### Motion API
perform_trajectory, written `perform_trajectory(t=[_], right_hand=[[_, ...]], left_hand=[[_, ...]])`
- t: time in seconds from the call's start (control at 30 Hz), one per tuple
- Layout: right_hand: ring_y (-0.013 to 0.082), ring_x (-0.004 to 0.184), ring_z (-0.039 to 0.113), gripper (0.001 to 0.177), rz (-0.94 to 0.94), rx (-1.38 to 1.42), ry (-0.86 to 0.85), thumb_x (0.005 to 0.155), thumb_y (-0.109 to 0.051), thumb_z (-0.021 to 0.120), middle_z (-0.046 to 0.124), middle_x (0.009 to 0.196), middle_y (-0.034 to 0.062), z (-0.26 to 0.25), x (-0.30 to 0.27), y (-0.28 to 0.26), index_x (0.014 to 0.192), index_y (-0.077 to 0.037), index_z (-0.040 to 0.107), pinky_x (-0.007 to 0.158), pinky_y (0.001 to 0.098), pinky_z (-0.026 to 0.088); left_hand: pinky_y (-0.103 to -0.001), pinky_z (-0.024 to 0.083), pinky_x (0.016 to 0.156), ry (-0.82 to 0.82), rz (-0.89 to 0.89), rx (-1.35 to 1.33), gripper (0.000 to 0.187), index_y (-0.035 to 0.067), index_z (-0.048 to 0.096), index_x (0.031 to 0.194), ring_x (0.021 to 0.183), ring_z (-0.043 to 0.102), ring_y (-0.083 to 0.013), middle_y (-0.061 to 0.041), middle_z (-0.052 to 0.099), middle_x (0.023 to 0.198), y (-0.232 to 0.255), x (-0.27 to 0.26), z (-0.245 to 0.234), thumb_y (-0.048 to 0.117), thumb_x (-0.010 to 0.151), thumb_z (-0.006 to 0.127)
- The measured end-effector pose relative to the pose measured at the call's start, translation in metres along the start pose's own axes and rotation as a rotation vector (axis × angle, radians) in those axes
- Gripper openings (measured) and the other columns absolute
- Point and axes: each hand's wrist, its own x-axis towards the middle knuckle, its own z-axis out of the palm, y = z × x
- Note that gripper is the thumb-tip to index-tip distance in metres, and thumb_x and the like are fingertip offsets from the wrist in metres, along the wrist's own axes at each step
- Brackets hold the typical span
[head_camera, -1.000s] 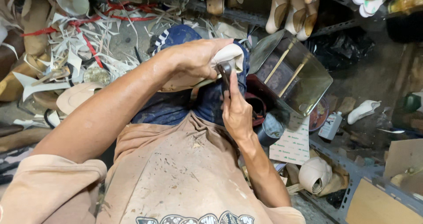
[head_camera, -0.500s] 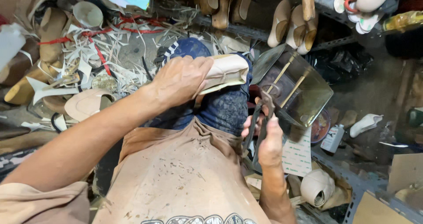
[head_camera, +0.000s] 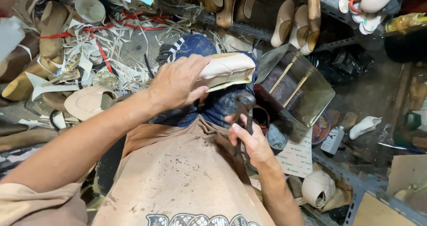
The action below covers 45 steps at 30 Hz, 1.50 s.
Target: The person sits on the floor and uses a hammer to tap a shoe sole, then uses a knife to trim the edges of the sole. They also handle a shoe insole and a wooden shoe last, tapping the sole with the hammer and adjusting the shoe parts.
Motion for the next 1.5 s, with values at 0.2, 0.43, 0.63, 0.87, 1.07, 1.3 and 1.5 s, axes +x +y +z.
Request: perform_trajectory(t=[0.2, 0.43, 0.63, 0.87, 1.07, 1.3, 1.5], right_hand=[[0.0395, 0.104, 0.072, 0.04, 0.18, -1.131, -0.237, 0.1, -0.035, 0.053, 0.075, 0.116, 0.0134, 0.023, 0.029, -0.063, 0.136, -0.02, 0.06, 0.089, 0.0513, 0.057], [0.0458, 0.101, 0.071, 0.044, 0.381, -1.295, -0.271, 0.102, -0.03, 0.047, 0.075, 0.108, 0.0164, 0.014, 0.063, -0.08, 0.146, -0.026, 0.053, 0.085, 0.0566, 0.055], [0.044, 0.091, 0.073, 0.032, 0.324, -1.314, -0.205, 0.101, -0.037, 0.053, 0.076, 0.08, 0.0134, 0.007, 0.065, -0.088, 0.121, -0.015, 0.065, 0.082, 0.0561, 0.054], [0.0359, 0.069, 0.07, 0.017, -0.399, -1.422, 0.021, 0.105, -0.029, 0.059, 0.064, 0.084, 0.0064, -0.021, 0.066, -0.022, 0.118, -0.019, 0.061, 0.056, 0.0472, 0.058], [0.0343, 0.06, 0.067, 0.015, -0.386, -1.414, 0.05, 0.108, -0.024, 0.055, 0.06, 0.076, 0.007, -0.02, 0.055, 0.0, 0.115, -0.013, 0.063, 0.048, 0.0447, 0.055], [0.042, 0.06, 0.069, 0.019, -0.193, -1.668, 0.032, 0.1, -0.029, 0.056, 0.062, 0.077, 0.0099, -0.009, 0.046, -0.014, 0.11, -0.014, 0.063, 0.054, 0.0541, 0.057], [0.0429, 0.079, 0.072, 0.028, 0.006, -1.285, -0.065, 0.107, -0.035, 0.049, 0.071, 0.083, 0.0133, -0.013, 0.052, -0.045, 0.116, -0.014, 0.065, 0.066, 0.0548, 0.056]], left_hand=[[-0.043, 0.057, 0.087, 0.196, -0.118, -0.187, 0.057, 0.021, 0.055, 0.143, 0.112, 0.067, -0.0311, -0.004, 0.062, 0.131, -0.008, -0.016, 0.028, 0.037, 0.09, 0.065], [-0.04, 0.058, 0.087, 0.363, -0.023, -0.141, 0.039, 0.019, 0.06, 0.138, 0.112, 0.068, -0.0291, -0.005, 0.066, 0.133, -0.006, -0.02, 0.045, 0.036, 0.103, 0.059], [-0.045, 0.059, 0.083, 0.325, 0.017, -0.203, 0.04, 0.018, 0.058, 0.142, 0.106, 0.071, -0.0343, -0.009, 0.066, 0.133, -0.015, -0.015, 0.04, 0.033, 0.106, 0.053], [-0.042, 0.061, 0.077, 0.304, 0.038, -0.193, 0.038, 0.019, 0.056, 0.142, 0.1, 0.074, -0.032, -0.006, 0.069, 0.127, -0.02, -0.011, 0.035, 0.035, 0.108, 0.048], [-0.045, 0.061, 0.076, 0.284, 0.032, -0.176, 0.038, 0.02, 0.056, 0.142, 0.097, 0.074, -0.0349, -0.007, 0.067, 0.128, -0.013, -0.012, 0.038, 0.036, 0.107, 0.05], [-0.044, 0.062, 0.076, 0.229, -0.159, -0.077, 0.048, 0.027, 0.052, 0.146, 0.093, 0.073, -0.0331, -0.003, 0.061, 0.132, 0.006, -0.003, 0.049, 0.042, 0.1, 0.055], [-0.042, 0.062, 0.071, 0.286, -0.097, 0.0, 0.045, 0.027, 0.055, 0.144, 0.087, 0.073, -0.0296, 0.0, 0.063, 0.129, -0.003, -0.007, 0.055, 0.044, 0.102, 0.053]])
